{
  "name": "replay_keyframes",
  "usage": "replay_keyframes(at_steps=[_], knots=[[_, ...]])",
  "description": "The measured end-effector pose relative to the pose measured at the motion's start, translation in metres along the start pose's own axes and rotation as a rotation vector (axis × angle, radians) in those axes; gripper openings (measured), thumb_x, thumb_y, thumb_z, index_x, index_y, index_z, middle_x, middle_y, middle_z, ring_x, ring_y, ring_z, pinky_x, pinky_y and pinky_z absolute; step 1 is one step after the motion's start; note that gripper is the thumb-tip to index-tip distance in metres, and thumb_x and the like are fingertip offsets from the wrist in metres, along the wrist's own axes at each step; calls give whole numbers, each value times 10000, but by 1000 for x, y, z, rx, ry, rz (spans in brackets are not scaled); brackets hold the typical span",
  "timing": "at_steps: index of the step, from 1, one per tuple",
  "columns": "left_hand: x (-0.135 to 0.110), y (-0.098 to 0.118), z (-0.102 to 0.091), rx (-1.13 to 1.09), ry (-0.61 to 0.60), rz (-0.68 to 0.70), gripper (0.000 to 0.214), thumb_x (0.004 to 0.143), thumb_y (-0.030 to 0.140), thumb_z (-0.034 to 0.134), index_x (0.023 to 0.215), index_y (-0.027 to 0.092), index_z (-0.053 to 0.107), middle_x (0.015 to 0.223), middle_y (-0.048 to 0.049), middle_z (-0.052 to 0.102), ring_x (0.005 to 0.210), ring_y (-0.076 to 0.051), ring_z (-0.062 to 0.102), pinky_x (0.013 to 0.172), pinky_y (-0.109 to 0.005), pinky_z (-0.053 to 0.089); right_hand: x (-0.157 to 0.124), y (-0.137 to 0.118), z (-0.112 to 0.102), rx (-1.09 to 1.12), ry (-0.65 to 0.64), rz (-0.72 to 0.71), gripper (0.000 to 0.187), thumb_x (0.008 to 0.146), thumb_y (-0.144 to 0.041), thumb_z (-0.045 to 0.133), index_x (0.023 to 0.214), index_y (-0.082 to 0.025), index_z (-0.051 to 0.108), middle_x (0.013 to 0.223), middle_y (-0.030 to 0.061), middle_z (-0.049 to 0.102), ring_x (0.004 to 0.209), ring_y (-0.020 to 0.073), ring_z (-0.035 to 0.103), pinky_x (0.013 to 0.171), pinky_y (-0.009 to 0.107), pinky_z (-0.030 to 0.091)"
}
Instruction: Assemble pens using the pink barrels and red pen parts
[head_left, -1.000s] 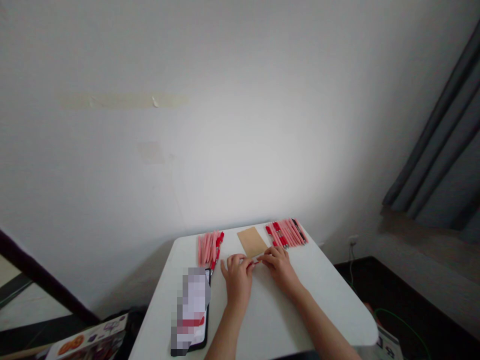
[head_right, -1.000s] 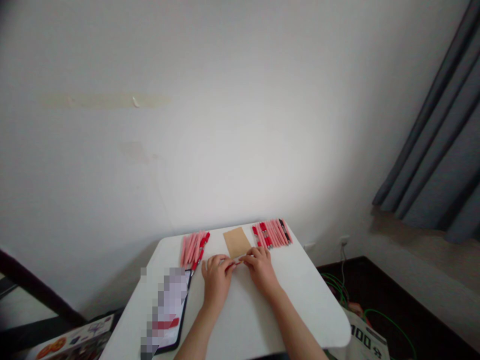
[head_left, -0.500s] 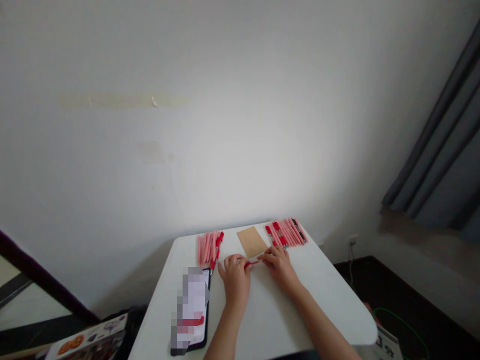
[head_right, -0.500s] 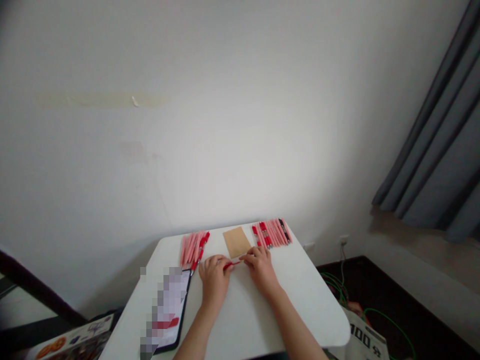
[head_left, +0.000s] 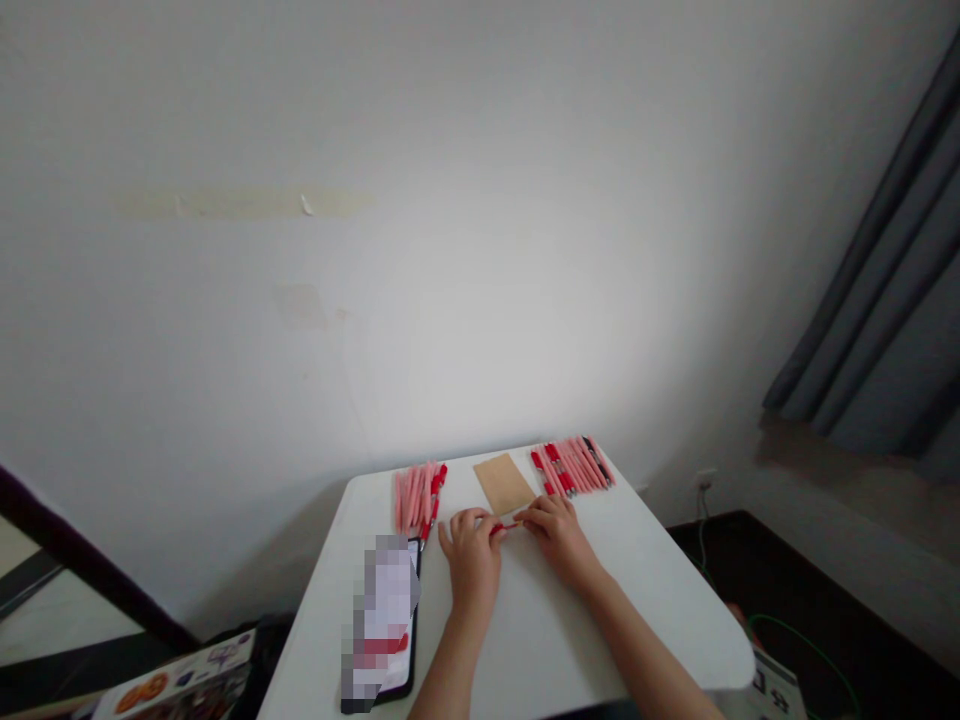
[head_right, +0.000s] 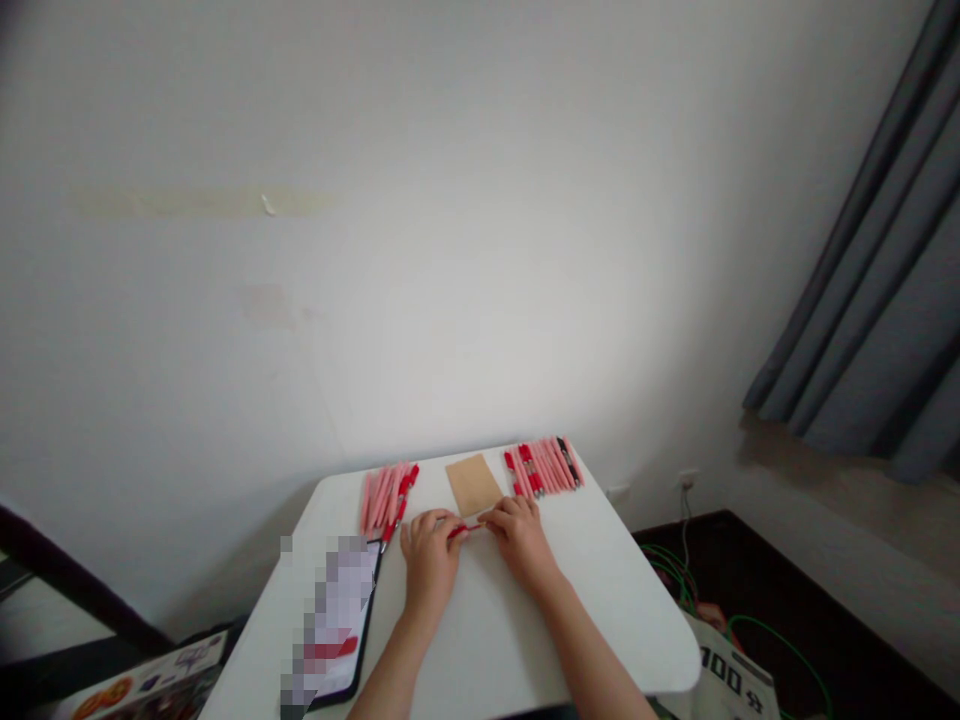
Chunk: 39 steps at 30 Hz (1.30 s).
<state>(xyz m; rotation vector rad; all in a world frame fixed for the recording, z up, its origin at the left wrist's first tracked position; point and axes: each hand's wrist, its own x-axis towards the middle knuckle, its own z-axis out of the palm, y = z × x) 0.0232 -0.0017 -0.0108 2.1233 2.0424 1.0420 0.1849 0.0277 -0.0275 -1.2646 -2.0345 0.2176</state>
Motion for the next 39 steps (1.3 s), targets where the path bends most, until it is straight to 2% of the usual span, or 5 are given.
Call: replay_keyframes(at_steps=[8, 17, 24, 30, 39], knots=[[1, -1, -1, 14, 3, 4, 132, 773, 225, 604, 860, 263, 696, 1003, -25, 648, 1033, -216, 510, 1047, -510, 263, 0, -1, 0, 30, 8, 3, 204, 915, -257, 520, 981, -283, 712, 907, 38, 673, 936, 206, 547, 899, 369, 362], [1, 1, -2, -12, -9, -9, 128, 759, 205, 619, 856, 257, 684, 1025, -19, 646, 1062, -224, 498, 1071, -518, 212, 0, 1, 1, 37, 73, 17, 219, 920, -309, 505, 961, -246, 711, 866, 54, 684, 919, 216, 543, 886, 390, 361], [0, 1, -2, -25, 15, -8, 150, 784, 209, 585, 879, 265, 688, 1020, -26, 650, 1058, -220, 497, 1072, -518, 215, -1, -1, -1, 3, 79, 15, 170, 861, -304, 596, 1008, -261, 672, 885, 41, 683, 941, 221, 543, 888, 389, 357], [1, 1, -2, -27, 20, -12, 158, 808, 224, 555, 877, 260, 692, 1010, -34, 653, 1037, -222, 504, 1068, -532, 216, -1, -4, -2, 16, 91, 22, 106, 872, -296, 577, 896, -240, 663, 887, 39, 679, 943, 225, 540, 901, 401, 353], [1, 3, -5, -38, 29, 0, 169, 788, 221, 582, 918, 263, 681, 1000, -36, 644, 1030, -218, 510, 1043, -491, 269, 0, 0, 0, -40, 73, 22, 162, 887, -371, 570, 867, -262, 688, 866, 31, 661, 944, 211, 541, 887, 379, 357]])
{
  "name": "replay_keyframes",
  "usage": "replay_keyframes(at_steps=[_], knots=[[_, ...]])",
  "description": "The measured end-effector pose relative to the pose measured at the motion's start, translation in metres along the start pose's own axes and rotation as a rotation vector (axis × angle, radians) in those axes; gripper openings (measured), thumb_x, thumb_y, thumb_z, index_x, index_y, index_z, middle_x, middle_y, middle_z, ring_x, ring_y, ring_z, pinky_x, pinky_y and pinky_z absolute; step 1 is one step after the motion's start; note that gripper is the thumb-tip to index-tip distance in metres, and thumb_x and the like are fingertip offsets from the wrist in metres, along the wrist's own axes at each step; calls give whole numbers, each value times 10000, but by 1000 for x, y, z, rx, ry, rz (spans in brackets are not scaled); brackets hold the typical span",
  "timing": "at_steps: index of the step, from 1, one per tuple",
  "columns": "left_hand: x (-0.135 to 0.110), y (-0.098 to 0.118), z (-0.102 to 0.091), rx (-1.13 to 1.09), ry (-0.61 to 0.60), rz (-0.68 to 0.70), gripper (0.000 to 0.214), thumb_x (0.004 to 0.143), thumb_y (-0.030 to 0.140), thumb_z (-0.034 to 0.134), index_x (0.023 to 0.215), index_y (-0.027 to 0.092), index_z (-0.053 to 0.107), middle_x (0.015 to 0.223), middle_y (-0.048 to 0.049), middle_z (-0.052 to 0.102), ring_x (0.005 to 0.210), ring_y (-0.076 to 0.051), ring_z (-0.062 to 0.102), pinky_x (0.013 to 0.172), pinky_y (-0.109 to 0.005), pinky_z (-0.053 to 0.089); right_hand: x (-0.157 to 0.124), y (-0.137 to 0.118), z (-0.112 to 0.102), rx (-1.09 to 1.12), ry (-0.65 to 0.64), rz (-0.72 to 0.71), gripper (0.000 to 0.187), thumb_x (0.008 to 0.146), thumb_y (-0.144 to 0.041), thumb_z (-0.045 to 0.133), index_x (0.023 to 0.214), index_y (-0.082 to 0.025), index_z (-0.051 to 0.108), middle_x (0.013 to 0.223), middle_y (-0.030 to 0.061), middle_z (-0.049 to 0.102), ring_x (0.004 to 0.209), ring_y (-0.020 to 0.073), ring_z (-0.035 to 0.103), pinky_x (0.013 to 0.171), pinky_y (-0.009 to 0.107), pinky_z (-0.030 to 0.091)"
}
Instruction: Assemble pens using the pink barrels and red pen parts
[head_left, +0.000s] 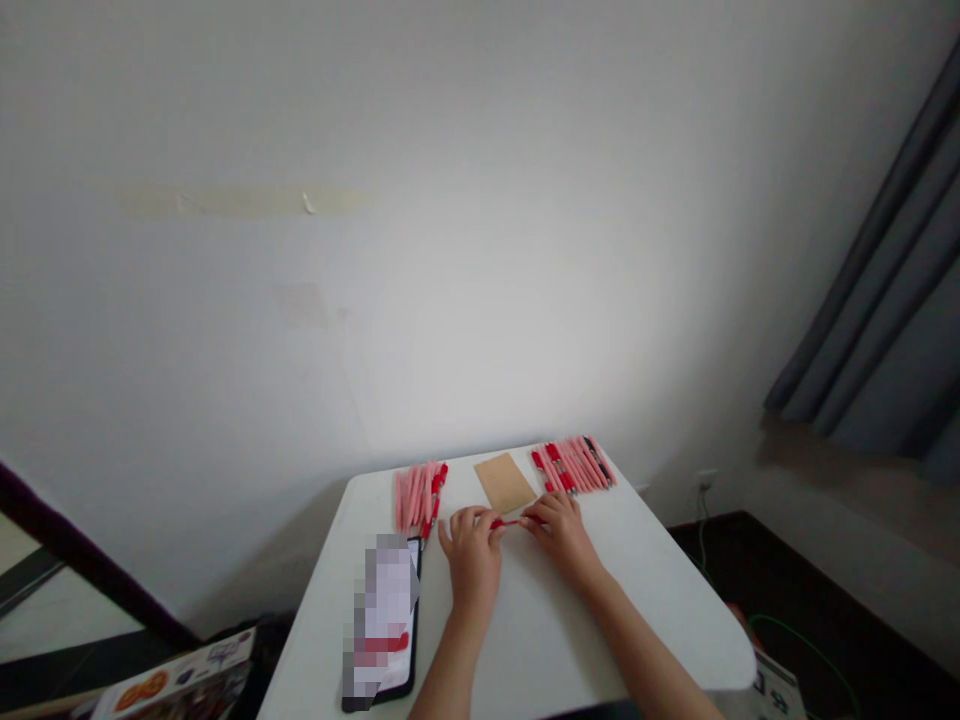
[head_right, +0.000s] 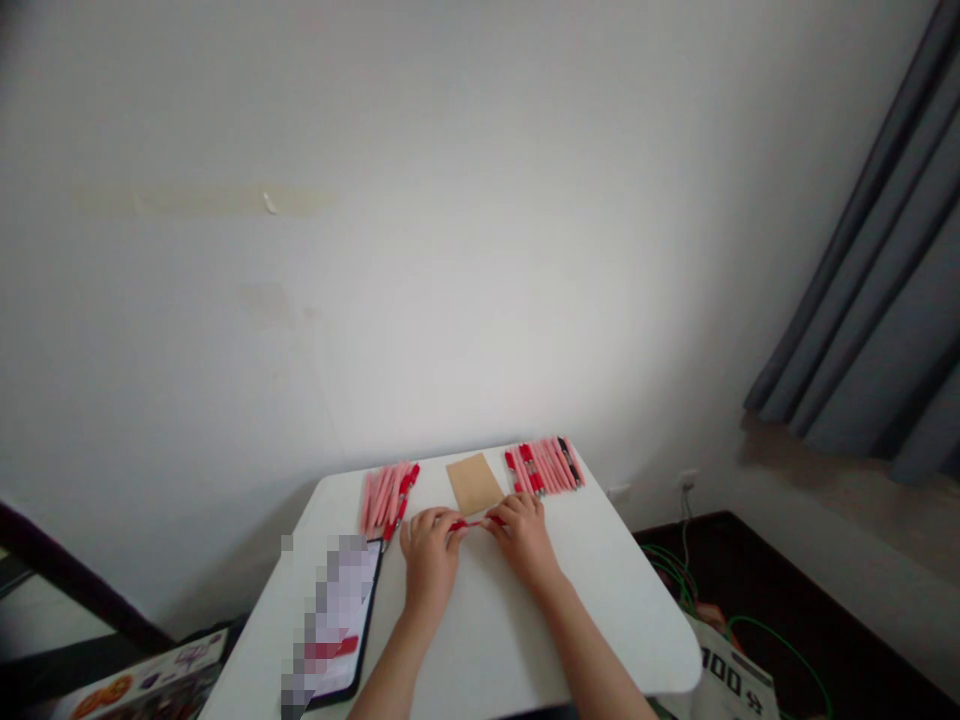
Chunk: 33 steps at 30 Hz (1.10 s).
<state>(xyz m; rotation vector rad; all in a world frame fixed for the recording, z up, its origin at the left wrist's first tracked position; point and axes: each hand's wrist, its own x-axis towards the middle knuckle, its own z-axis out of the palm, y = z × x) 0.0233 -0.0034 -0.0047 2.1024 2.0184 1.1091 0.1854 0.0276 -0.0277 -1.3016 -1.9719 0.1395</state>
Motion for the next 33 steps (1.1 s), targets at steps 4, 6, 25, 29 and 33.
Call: replay_keyframes(at_steps=[4, 6, 25, 29, 33], knots=[[0, -1, 2, 9, -3, -6, 164, 824, 254, 539, 901, 254, 684, 999, -42, 641, 1034, -221, 503, 1058, -511, 240, 0, -1, -1, 5, 6, 2, 142, 868, -341, 599, 961, -261, 670, 909, 44, 661, 963, 228, 545, 893, 392, 365], [0, -1, 3, 9, -3, -7, 177, 841, 268, 517, 894, 253, 685, 1002, -43, 642, 1034, -221, 501, 1051, -508, 248, 0, -2, 0, 14, 15, 9, 155, 861, -309, 608, 998, -254, 652, 922, 47, 663, 974, 236, 544, 899, 399, 365], [-2, -7, 8, -16, -9, 10, 162, 819, 233, 540, 907, 245, 676, 992, -40, 657, 1011, -215, 549, 1033, -500, 292, -1, 0, 1, 23, 11, 22, 153, 879, -369, 588, 879, -242, 672, 867, 27, 660, 915, 208, 545, 881, 372, 354], [-4, -8, 9, -31, -21, 28, 164, 825, 224, 527, 905, 239, 670, 975, -35, 661, 981, -210, 555, 1029, -497, 292, -2, -1, 0, 48, 0, 11, 165, 884, -374, 579, 897, -239, 672, 869, 34, 659, 910, 211, 544, 879, 373, 360], [-4, -9, 10, -7, -13, 28, 139, 811, 207, 548, 874, 233, 670, 951, -30, 659, 971, -209, 555, 997, -473, 321, -1, -3, -1, 38, -16, 0, 141, 887, -347, 577, 880, -244, 674, 858, 28, 668, 907, 210, 548, 890, 375, 353]])
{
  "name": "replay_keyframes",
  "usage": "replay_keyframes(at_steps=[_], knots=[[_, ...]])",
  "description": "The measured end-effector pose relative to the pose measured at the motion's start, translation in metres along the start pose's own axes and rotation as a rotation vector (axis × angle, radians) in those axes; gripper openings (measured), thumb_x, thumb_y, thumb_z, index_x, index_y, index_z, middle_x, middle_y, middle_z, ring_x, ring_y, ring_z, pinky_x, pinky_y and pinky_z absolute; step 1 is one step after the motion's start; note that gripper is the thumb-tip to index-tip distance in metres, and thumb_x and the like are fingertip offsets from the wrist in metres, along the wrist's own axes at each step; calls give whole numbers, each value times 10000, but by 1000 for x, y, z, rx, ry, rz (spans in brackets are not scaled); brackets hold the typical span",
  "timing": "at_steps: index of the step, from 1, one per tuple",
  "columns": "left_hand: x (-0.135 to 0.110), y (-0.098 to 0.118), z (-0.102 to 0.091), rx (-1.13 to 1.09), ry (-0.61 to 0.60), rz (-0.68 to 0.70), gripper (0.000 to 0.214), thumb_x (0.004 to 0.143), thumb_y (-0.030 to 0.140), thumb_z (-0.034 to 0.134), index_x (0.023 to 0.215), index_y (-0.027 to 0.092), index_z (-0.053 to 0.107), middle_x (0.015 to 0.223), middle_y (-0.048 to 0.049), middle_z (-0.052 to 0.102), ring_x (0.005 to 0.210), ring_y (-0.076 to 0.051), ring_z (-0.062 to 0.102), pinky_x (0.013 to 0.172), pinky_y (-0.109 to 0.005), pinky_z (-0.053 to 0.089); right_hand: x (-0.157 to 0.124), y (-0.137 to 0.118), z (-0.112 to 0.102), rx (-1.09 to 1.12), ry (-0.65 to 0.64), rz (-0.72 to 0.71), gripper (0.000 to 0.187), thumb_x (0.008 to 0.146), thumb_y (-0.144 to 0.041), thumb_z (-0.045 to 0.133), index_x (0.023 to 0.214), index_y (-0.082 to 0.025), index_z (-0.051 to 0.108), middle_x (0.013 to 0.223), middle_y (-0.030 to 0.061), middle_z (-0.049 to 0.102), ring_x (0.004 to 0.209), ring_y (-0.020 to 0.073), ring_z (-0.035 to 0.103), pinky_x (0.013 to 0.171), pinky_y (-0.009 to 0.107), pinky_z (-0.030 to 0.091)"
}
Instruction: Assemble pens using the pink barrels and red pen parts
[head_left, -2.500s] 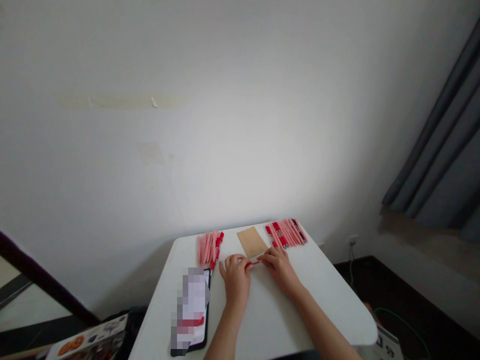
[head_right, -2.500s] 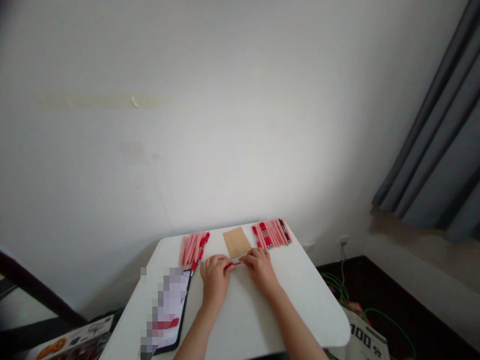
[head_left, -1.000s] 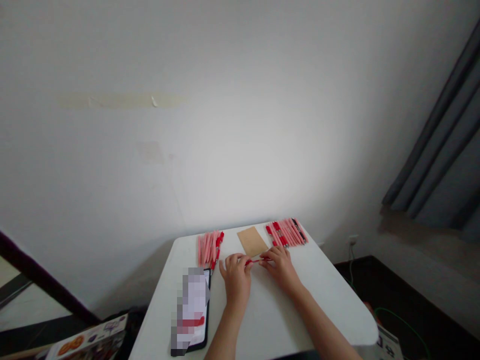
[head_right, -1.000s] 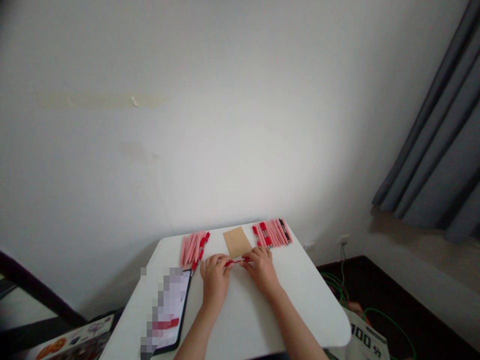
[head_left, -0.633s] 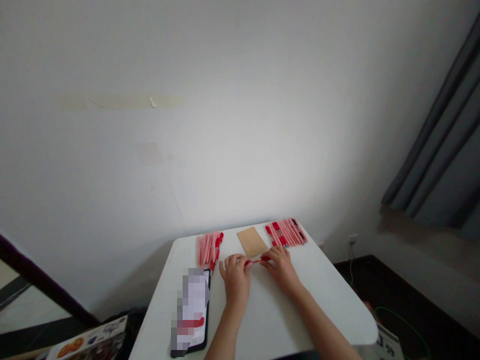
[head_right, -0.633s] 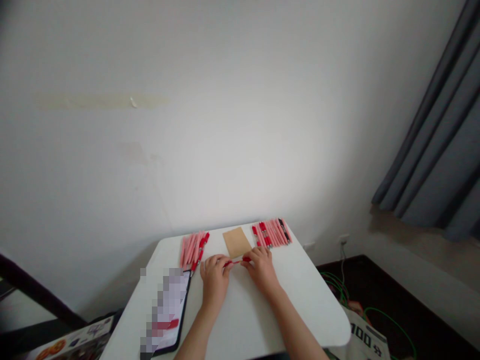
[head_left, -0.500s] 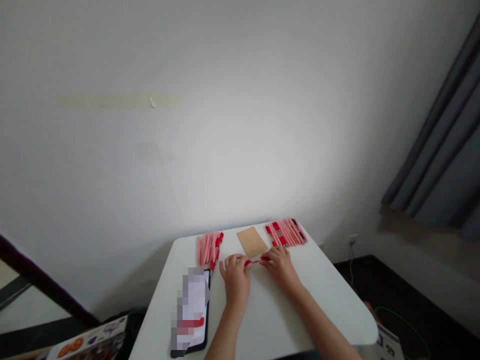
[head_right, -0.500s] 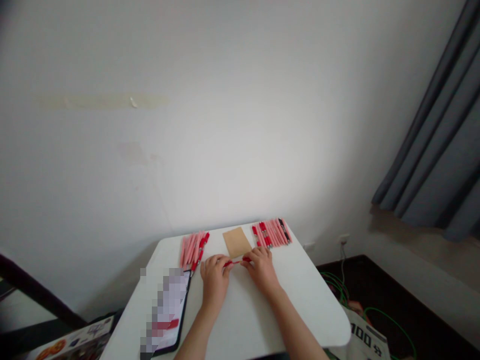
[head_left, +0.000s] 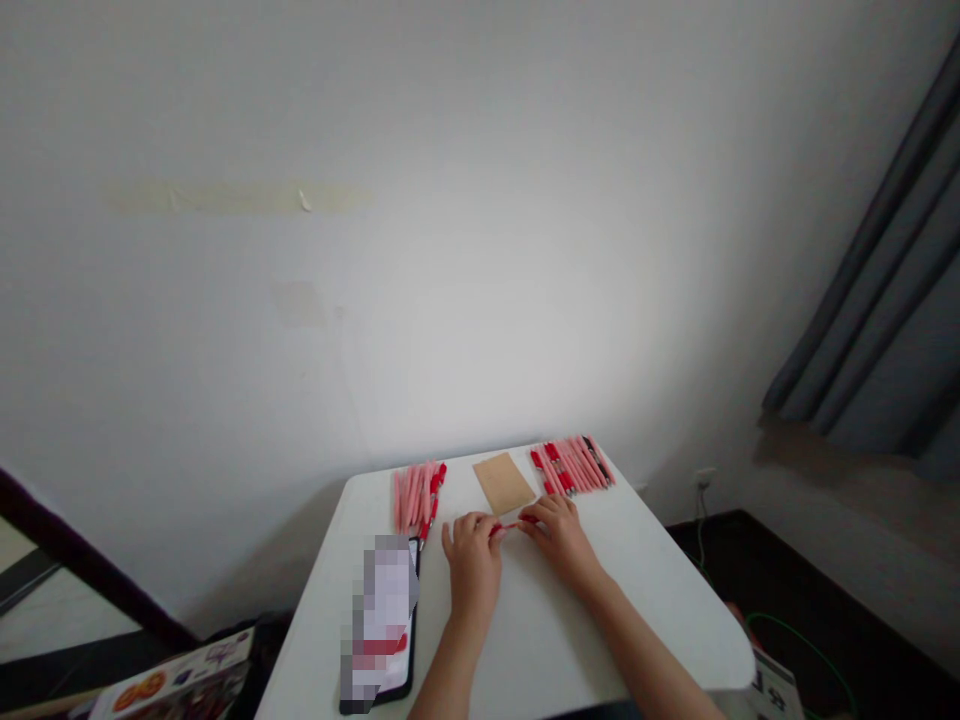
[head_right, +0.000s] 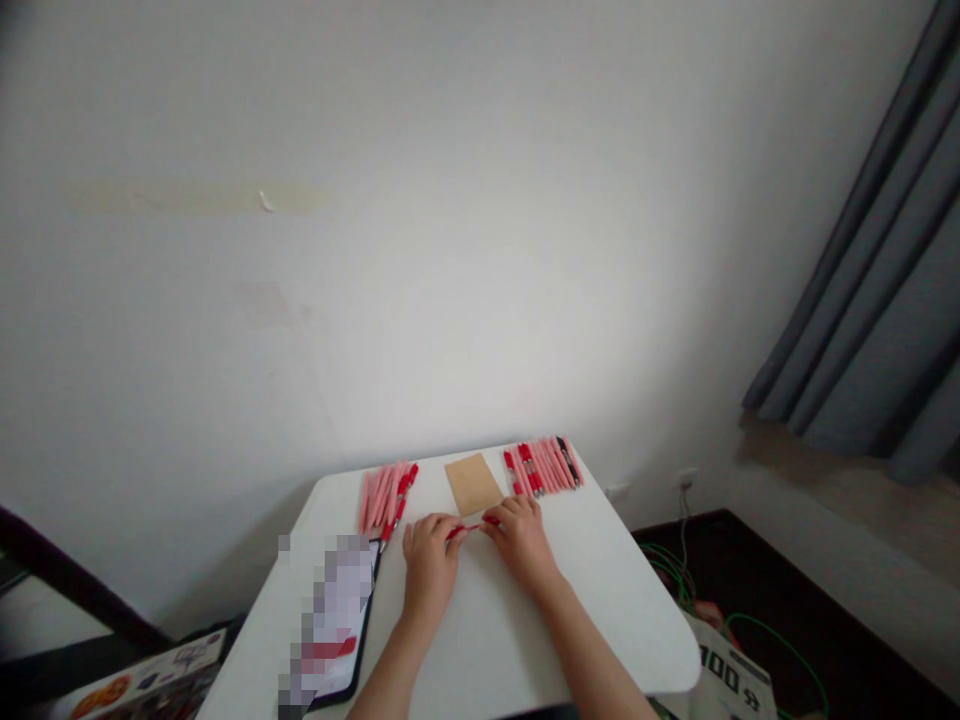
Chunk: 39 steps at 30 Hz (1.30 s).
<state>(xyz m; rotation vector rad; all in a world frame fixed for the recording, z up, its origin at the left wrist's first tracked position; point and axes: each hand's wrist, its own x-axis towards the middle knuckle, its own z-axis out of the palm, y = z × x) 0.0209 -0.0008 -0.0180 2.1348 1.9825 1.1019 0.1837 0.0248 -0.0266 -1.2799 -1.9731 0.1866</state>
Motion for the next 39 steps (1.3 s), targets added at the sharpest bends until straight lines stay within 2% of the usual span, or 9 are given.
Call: replay_keyframes(at_steps=[4, 10, 16, 21, 25, 32, 39], knots=[[1, -2, 2, 8, 37, 41, 123, 797, 211, 568, 855, 231, 674, 944, -34, 644, 945, -205, 545, 934, -427, 360, 0, 0, 1, -8, -13, 13, 143, 891, -337, 572, 865, -251, 683, 841, 23, 682, 916, 210, 550, 902, 382, 340], [2, -2, 1, 6, 45, 22, 124, 786, 213, 589, 862, 243, 682, 951, -34, 647, 969, -215, 525, 939, -436, 347, 0, 2, 2, -19, -22, 14, 169, 903, -343, 548, 861, -264, 692, 851, 22, 682, 940, 210, 539, 919, 388, 319], [1, 2, -2, -13, 28, 23, 138, 771, 194, 610, 871, 257, 682, 975, -28, 648, 997, -217, 522, 958, -441, 333, 1, 3, 3, -44, -43, 27, 233, 907, -331, 541, 739, -240, 674, 760, 8, 657, 914, 198, 533, 918, 383, 314], [3, 2, -2, 6, 55, -17, 132, 799, 211, 582, 883, 244, 679, 986, -33, 655, 997, -218, 528, 946, -436, 351, 1, -2, -1, 0, -8, 26, 128, 878, -356, 579, 906, -268, 668, 849, 11, 685, 922, 203, 541, 933, 396, 313], [4, -2, 0, 0, 61, -16, 114, 802, 241, 583, 858, 239, 682, 970, -41, 658, 965, -216, 546, 904, -417, 379, 0, -4, -4, 6, 15, 25, 98, 855, -337, 611, 867, -251, 657, 854, 10, 689, 928, 206, 544, 956, 413, 298], [3, -1, -1, 5, 86, 2, 119, 789, 221, 595, 861, 258, 682, 971, -29, 662, 987, -214, 539, 913, -410, 370, 1, 0, -2, 1, 12, 22, 150, 879, -369, 580, 819, -271, 677, 836, 1, 680, 936, 204, 541, 984, 425, 275], [4, -2, 1, 25, 95, -27, 166, 842, 278, 526, 837, 234, 686, 952, -41, 668, 949, -213, 538, 898, -405, 361, 1, 1, -3, -18, 28, 30, 175, 852, -385, 614, 988, -285, 662, 920, 20, 678, 981, 219, 536, 968, 410, 304]])
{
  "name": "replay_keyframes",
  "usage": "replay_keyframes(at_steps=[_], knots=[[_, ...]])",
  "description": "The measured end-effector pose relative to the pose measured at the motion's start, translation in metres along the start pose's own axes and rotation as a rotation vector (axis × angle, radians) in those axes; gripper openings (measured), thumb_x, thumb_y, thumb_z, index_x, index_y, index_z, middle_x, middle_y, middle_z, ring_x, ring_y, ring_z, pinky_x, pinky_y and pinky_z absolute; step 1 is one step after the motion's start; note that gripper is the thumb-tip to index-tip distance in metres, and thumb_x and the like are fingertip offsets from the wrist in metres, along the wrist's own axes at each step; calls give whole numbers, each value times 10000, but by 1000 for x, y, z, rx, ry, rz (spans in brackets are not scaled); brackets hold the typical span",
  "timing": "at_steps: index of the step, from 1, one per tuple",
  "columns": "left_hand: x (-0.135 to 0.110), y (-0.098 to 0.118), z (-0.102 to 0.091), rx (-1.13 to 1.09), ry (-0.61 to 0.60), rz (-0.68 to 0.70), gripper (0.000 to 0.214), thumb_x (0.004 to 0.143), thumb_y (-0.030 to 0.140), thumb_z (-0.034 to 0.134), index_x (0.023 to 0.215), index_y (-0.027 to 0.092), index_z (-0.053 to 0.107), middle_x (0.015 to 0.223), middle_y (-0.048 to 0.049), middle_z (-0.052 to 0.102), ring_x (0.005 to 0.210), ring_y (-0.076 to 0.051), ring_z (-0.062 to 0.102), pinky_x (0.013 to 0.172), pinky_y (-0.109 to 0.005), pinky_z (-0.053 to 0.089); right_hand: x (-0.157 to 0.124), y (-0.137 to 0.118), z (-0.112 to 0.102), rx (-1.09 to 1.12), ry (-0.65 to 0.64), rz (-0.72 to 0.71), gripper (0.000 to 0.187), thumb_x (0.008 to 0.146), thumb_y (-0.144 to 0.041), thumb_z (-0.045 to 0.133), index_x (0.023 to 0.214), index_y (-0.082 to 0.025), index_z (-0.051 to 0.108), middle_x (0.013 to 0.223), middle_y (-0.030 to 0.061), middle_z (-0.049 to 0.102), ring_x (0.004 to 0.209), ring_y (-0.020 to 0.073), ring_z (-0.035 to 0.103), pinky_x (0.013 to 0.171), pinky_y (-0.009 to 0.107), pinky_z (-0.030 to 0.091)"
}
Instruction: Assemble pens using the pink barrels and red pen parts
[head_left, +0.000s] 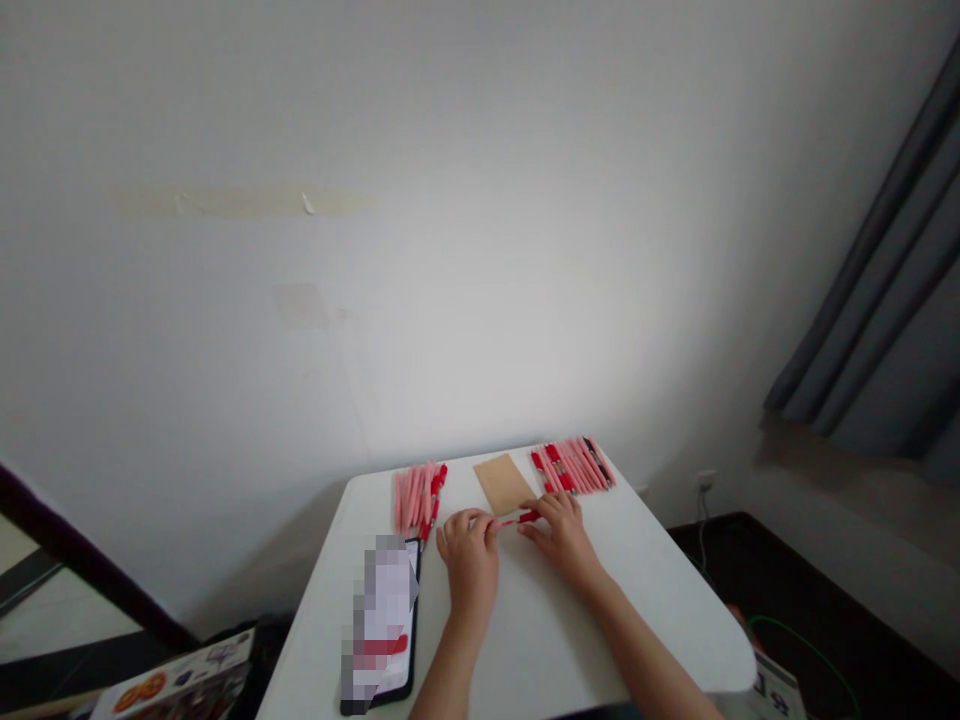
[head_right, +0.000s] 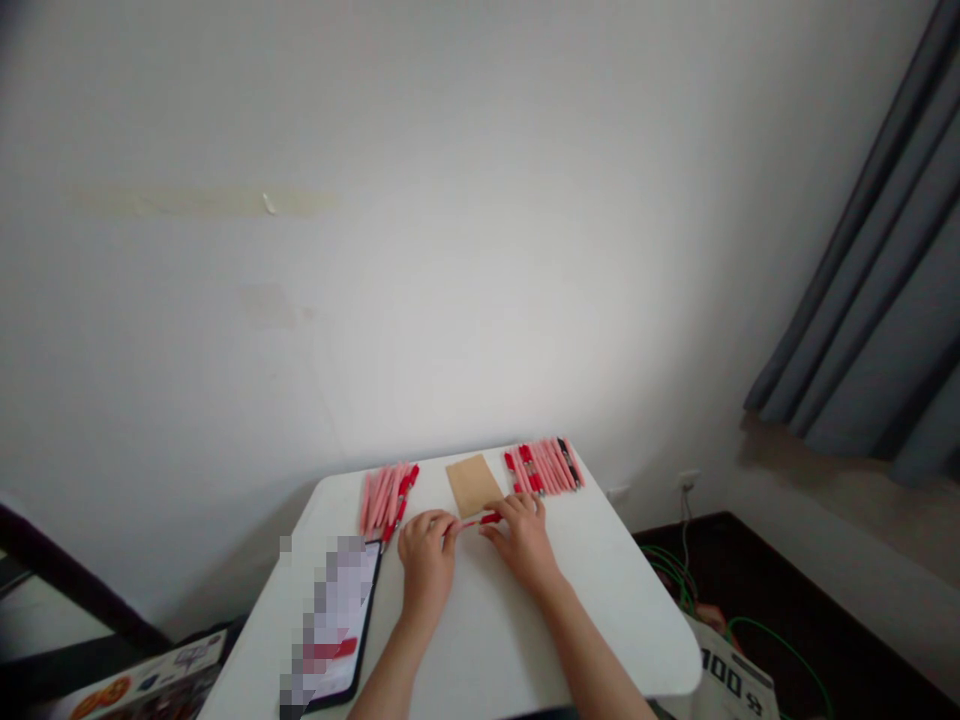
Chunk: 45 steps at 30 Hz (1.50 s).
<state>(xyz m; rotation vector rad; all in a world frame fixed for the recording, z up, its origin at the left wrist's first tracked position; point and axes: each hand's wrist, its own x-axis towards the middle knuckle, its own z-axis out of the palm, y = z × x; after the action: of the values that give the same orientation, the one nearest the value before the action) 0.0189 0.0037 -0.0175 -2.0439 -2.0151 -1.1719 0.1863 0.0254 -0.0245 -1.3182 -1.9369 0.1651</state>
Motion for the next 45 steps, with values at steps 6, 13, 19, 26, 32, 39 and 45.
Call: replay_keyframes(at_steps=[6, 13, 19, 26, 32, 39, 45], knots=[[0, -1, 0, -44, 11, 13, 141, 824, 284, 558, 814, 238, 691, 945, -39, 665, 944, -211, 538, 886, -394, 367, 0, -1, -1, 11, 4, 2, 94, 882, -322, 576, 853, -265, 645, 863, 0, 667, 938, 201, 534, 970, 406, 296], [1, 1, -2, -78, -2, 13, 110, 793, 232, 593, 847, 250, 687, 965, -33, 658, 975, -212, 535, 909, -400, 363, 0, -1, 0, 0, -19, -1, 189, 920, -368, 507, 851, -260, 646, 850, 14, 665, 924, 207, 539, 963, 422, 295], [0, -1, 0, -18, 39, 17, 165, 835, 292, 540, 834, 231, 693, 957, -43, 670, 952, -212, 537, 902, -402, 362, 0, 0, 1, -4, -2, 4, 178, 904, -398, 534, 942, -266, 648, 908, 22, 665, 970, 212, 541, 965, 415, 298], [1, -5, 4, -30, 42, 17, 161, 829, 285, 549, 815, 223, 697, 964, -45, 674, 962, -217, 538, 894, -404, 364, 0, -1, 1, -20, 22, 1, 187, 909, -380, 522, 861, -255, 652, 866, 25, 663, 939, 211, 542, 943, 410, 312], [2, -3, 1, -71, 51, 47, 144, 820, 284, 566, 767, 221, 685, 974, -44, 662, 990, -222, 530, 928, -424, 350, 0, 0, 2, -3, 14, 4, 198, 908, -382, 526, 829, -260, 661, 824, 11, 671, 905, 204, 546, 950, 410, 298], [0, -3, 1, -7, 43, 17, 213, 850, 344, 521, 845, 234, 703, 1011, -57, 656, 1011, -238, 513, 924, -441, 348, 1, 1, 1, 20, 50, 23, 208, 916, -389, 507, 847, -255, 650, 838, 19, 661, 914, 208, 539, 945, 410, 307], [0, -1, 0, 34, 16, 16, 142, 806, 283, 580, 777, 252, 716, 1026, -44, 650, 1035, -242, 495, 932, -450, 344, 2, 4, 2, -7, 70, 19, 154, 907, -340, 526, 863, -262, 651, 865, 25, 659, 941, 218, 530, 932, 404, 321]])
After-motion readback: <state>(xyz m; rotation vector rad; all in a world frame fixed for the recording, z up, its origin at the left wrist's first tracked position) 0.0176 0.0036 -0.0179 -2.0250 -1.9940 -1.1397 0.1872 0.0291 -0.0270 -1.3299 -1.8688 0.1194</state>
